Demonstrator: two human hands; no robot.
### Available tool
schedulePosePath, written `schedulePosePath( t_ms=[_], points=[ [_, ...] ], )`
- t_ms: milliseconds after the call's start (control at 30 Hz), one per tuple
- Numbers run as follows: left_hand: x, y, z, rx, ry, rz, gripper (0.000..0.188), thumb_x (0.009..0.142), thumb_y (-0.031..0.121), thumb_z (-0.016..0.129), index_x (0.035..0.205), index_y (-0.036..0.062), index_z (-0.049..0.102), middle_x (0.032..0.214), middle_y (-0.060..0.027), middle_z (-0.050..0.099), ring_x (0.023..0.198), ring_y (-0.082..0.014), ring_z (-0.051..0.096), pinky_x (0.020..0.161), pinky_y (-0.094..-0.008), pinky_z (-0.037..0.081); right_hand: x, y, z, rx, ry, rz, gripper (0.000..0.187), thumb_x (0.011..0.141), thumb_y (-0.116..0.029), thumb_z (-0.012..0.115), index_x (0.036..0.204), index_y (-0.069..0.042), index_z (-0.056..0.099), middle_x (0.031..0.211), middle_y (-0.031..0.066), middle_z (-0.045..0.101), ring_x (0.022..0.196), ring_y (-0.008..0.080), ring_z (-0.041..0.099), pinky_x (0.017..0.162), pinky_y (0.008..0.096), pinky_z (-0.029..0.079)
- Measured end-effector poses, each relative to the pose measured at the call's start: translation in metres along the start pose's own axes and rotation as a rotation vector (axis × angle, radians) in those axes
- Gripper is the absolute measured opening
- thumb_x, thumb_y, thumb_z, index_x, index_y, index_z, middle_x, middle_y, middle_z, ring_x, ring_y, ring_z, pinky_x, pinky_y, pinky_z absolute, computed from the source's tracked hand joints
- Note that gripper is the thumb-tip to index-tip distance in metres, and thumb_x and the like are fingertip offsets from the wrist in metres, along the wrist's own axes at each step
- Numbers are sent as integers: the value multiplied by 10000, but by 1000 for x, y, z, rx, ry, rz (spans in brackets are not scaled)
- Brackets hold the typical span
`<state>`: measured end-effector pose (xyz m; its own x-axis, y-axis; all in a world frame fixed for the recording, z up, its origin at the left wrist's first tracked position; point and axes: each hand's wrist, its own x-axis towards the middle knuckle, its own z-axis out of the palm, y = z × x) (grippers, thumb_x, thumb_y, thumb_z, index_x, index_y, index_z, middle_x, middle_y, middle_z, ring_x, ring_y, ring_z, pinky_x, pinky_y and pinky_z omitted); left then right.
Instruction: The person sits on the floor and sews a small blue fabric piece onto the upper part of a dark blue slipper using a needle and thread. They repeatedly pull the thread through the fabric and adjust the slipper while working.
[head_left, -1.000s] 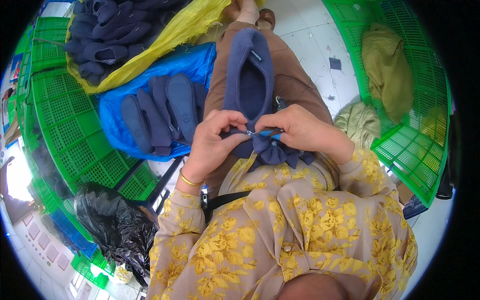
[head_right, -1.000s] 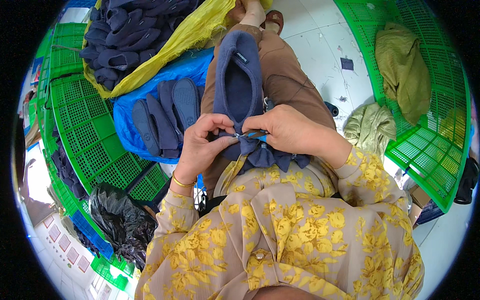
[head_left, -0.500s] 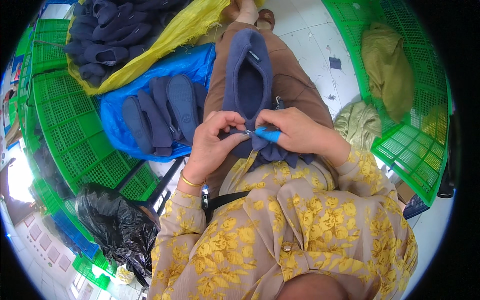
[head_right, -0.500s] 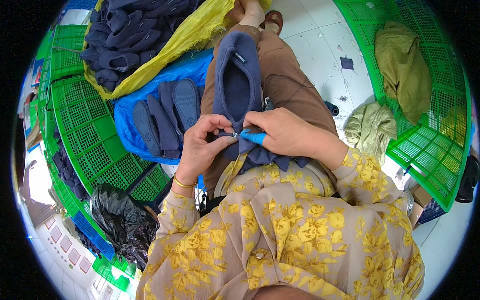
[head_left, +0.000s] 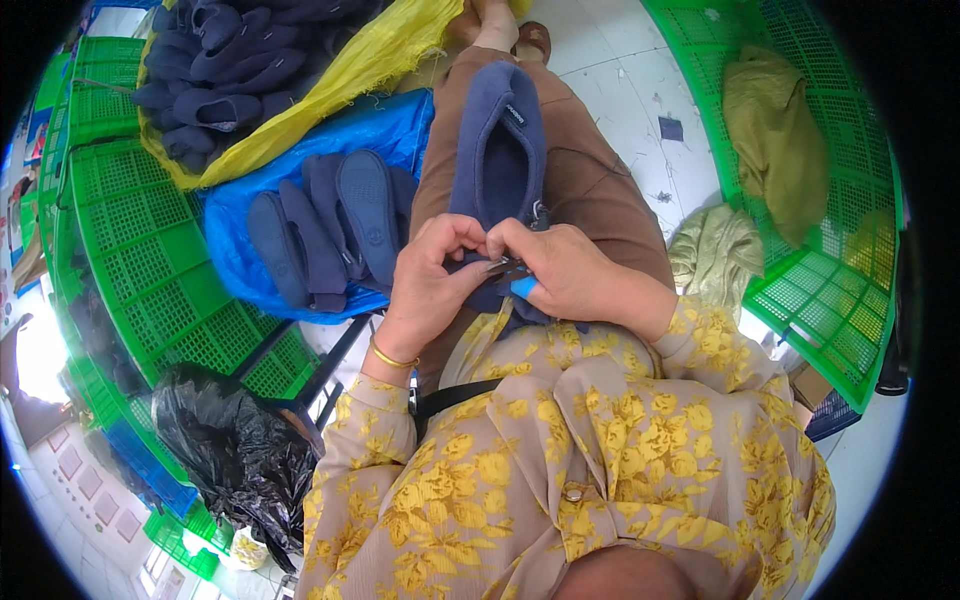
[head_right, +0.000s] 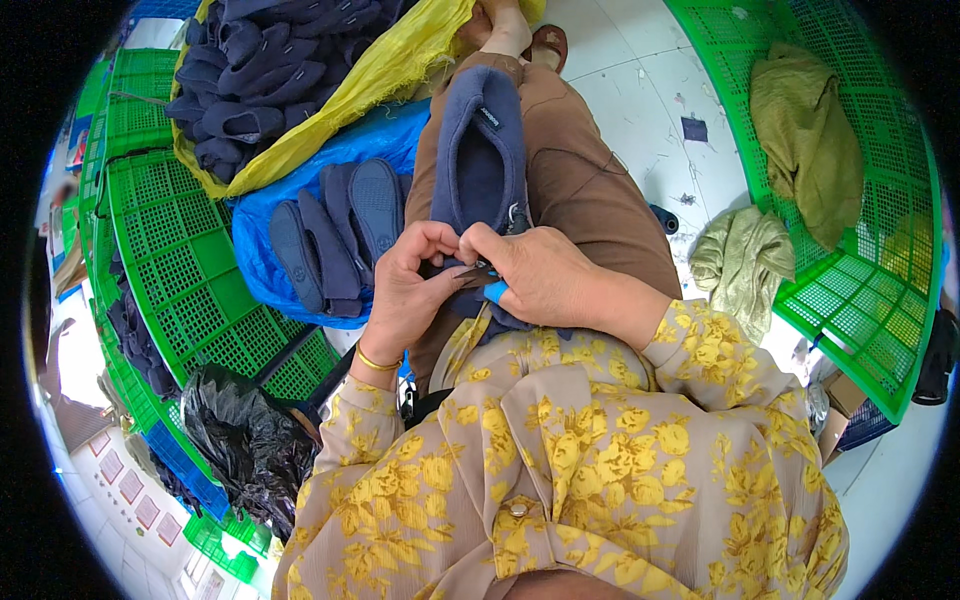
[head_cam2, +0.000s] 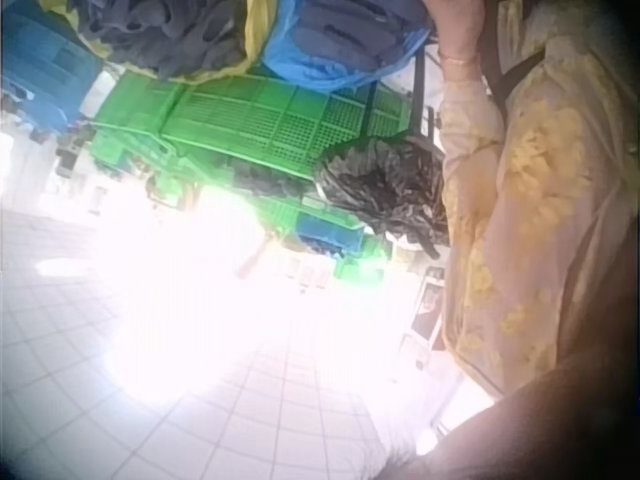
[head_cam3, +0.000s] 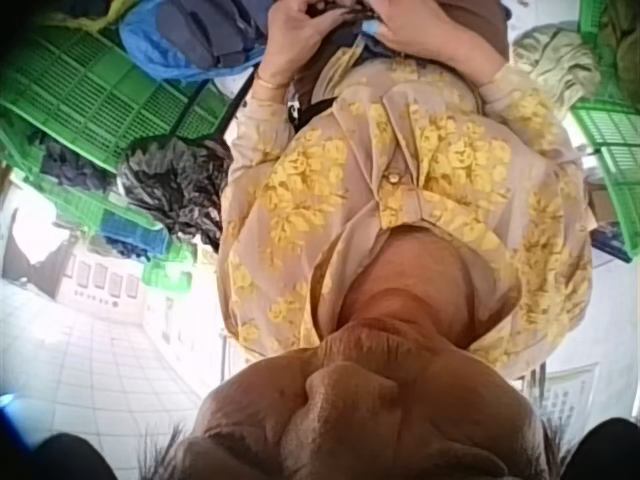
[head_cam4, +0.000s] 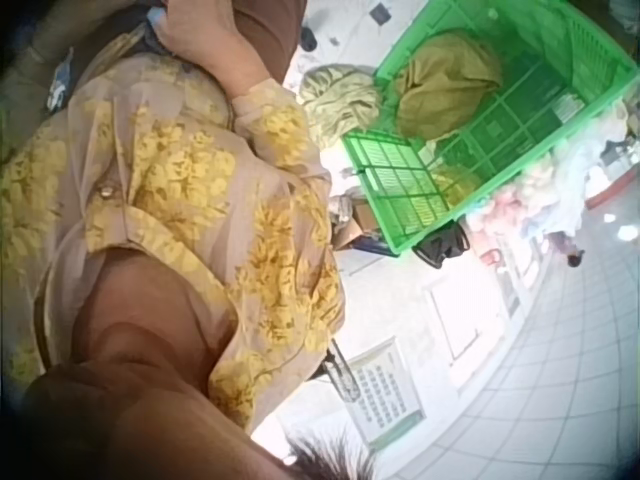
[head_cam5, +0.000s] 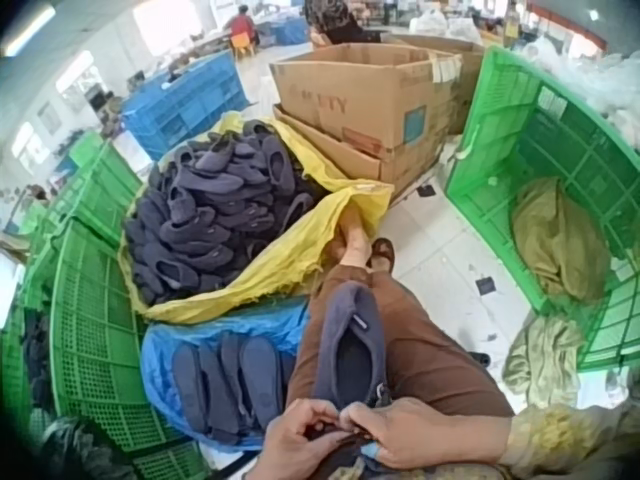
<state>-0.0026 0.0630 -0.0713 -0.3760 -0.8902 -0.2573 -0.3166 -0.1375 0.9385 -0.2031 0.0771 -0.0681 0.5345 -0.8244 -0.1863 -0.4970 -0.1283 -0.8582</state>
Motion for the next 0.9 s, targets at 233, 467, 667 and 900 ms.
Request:
schedulePosePath(
  t_ms=[233, 467, 667, 900],
  points=[
    [1, 7, -3, 89, -7, 24, 260, 736, 33, 763, 960, 72, 636, 835, -21, 627, 759, -135, 552, 691, -262, 463, -1, -10, -17, -263, -10, -183, 308, 730, -9, 614, 1017, -110, 564, 830, 108, 628, 800, 333, 649, 647, 452, 488],
    [0, 10, -7, 235, -28, 80, 206, 746, 62, 757, 947, 69, 710, 849, -58, 660, 772, -199, 559, 706, -303, 466, 10, -26, -4, 88, 427, -326, 83, 872, -24, 563, 925, -88, 564, 879, 62, 618, 686, 197, 561, 606, 316, 442],
    [-3, 15, -4, 322, 38, 250, 148, 719, 38, 767, 837, 58, 678, 845, -47, 643, 809, -228, 583, 707, -318, 461, -8, -41, -58, 1297, 255, 138, 23, 991, -109, 521, 1007, -96, 533, 714, -6, 512, 608, 34, 403, 538, 190, 352],
    [-12, 8, 0, 378, 97, 389, 176, 692, -21, 754, 822, 50, 658, 882, -60, 643, 841, -239, 600, 733, -324, 480, -21, -21, -36, 291, 124, 241, 143, 852, -14, 584, 986, -32, 630, 764, 116, 630, 642, 176, 579, 629, 292, 466]
  ],
)
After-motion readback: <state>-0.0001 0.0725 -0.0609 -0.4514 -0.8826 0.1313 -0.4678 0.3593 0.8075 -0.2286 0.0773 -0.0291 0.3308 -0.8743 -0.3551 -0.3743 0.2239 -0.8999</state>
